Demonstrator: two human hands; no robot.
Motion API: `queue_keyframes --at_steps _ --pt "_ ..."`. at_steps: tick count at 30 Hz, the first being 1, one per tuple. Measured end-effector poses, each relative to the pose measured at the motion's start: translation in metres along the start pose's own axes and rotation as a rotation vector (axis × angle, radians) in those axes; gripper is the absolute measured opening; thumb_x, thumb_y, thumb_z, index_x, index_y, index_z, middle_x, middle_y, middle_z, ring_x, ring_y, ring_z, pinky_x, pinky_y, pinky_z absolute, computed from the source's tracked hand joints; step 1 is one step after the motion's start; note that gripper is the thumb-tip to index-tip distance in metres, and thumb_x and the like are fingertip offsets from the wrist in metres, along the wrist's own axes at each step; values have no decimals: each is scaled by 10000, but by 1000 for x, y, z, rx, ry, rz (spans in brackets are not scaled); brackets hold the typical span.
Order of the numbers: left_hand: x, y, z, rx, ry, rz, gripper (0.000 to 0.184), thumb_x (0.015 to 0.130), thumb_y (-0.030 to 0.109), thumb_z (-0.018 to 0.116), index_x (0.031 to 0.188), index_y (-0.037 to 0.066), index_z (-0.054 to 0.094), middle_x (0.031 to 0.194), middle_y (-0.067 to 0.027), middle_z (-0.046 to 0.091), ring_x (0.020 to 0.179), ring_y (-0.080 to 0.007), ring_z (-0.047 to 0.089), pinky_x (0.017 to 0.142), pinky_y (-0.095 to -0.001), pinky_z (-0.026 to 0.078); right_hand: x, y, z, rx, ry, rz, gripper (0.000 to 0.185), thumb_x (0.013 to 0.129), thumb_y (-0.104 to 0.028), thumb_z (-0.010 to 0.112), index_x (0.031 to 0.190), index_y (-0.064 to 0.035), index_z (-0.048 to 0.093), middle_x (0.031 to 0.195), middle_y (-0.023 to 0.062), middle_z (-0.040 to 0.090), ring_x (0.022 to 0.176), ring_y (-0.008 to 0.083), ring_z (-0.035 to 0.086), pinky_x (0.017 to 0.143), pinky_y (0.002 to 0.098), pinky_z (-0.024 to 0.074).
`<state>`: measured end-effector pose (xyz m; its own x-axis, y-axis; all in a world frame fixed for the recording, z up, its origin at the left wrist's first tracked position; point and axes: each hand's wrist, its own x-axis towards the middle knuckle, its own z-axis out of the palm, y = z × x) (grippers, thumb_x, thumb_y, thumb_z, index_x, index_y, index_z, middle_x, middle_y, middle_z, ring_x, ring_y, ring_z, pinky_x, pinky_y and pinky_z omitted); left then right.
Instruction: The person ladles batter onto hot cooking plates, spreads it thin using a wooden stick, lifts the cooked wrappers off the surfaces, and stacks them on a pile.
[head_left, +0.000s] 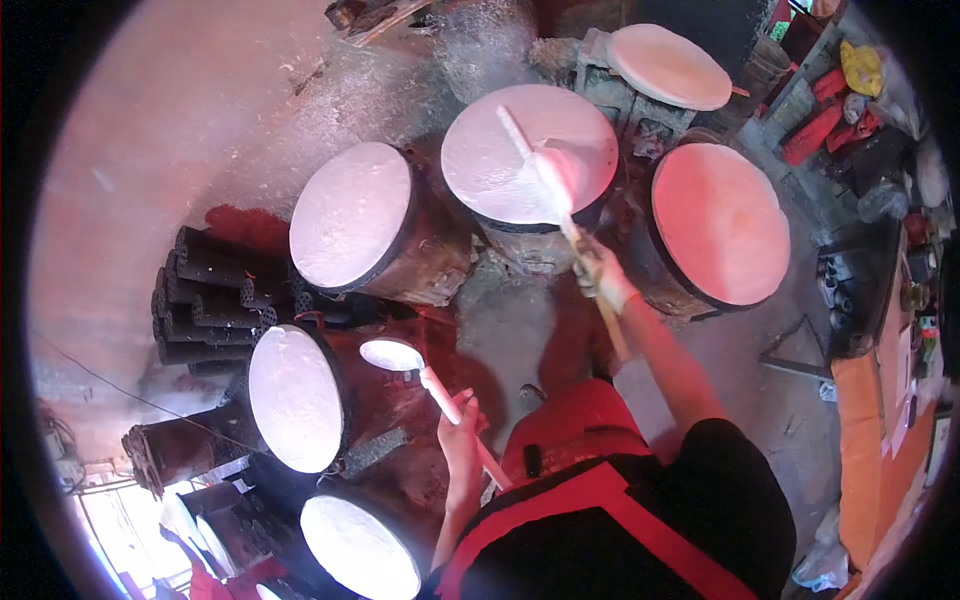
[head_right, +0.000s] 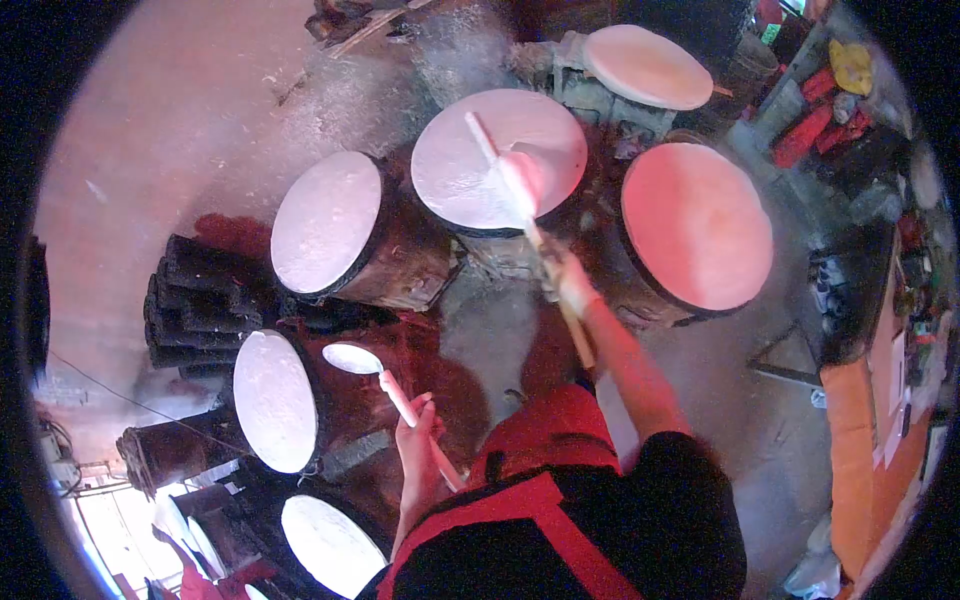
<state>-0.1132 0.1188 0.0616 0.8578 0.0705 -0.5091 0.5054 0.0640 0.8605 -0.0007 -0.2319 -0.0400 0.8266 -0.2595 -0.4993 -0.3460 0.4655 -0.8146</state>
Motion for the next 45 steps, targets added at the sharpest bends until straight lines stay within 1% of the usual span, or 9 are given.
queue_keyframes --at_steps 6,20,22,26,31,32,34,41,45 --pt "3 12 63 -97 -38 -115 159 943 170 635 1047 54 606 673 5 538 427 -36 369 367 -205 240 22 -20 2 105 -92 59 408 990 -311 543 1390 -258 484 742 -19 575 447 103 453 373 271 383" --pt "-3 27 173 -260 -42 -90 157 988 214 571 1027 62 575 803 15 520 587 -73 449 508 -218 378 52 -78 -59 31 -64 24 267 994 -257 519 1259 -233 535 705 -26 509 464 89 418 389 263 321" --pt "1 30 167 -255 -99 -88 143 983 201 580 1022 63 573 814 6 538 598 -68 470 496 -201 376 85 -43 -73 -185 -355 -165 358 989 -168 505 1342 -203 558 757 -42 531 481 72 411 407 257 310" --pt "3 43 160 -204 -194 -151 142 991 195 564 1042 63 568 824 -5 550 605 -69 481 481 -191 374 45 -56 -83 138 15 -501 443 945 -82 568 1380 -157 548 750 -80 557 497 70 442 430 241 354" --pt "14 48 165 -210 -257 -146 155 999 193 544 1063 53 559 847 -23 562 634 -78 490 479 -192 377 14 -58 -74 81 -56 -143 393 938 -116 628 1312 -234 614 628 -129 464 420 29 347 378 208 257" --pt "14 52 171 -193 -257 -144 167 995 215 553 1024 51 541 807 -14 540 622 -72 482 473 -198 364 35 -57 -88 -112 -11 -216 372 939 -67 616 1310 -73 607 1024 1 682 829 85 580 768 231 479" --pt "20 57 174 -169 -261 -142 191 991 237 563 984 50 523 767 -5 519 609 -65 474 466 -203 352 107 -30 -117 -164 185 -637 340 958 -157 617 1296 -194 626 610 -128 436 428 19 317 373 220 234" --pt "88 64 191 -65 -356 -144 113 971 189 552 955 79 531 734 15 501 553 -84 462 463 -222 366 -11 -80 -113 -165 -125 -49 379 953 -90 611 1327 -151 606 837 -72 583 579 25 388 494 187 315" --pt "164 69 223 -34 -421 -54 145 983 177 518 903 58 493 697 -3 489 535 -118 474 447 -268 391 -8 -29 -133 -268 140 -518 375 927 -60 630 1292 -148 632 824 -42 575 587 45 464 482 205 336"
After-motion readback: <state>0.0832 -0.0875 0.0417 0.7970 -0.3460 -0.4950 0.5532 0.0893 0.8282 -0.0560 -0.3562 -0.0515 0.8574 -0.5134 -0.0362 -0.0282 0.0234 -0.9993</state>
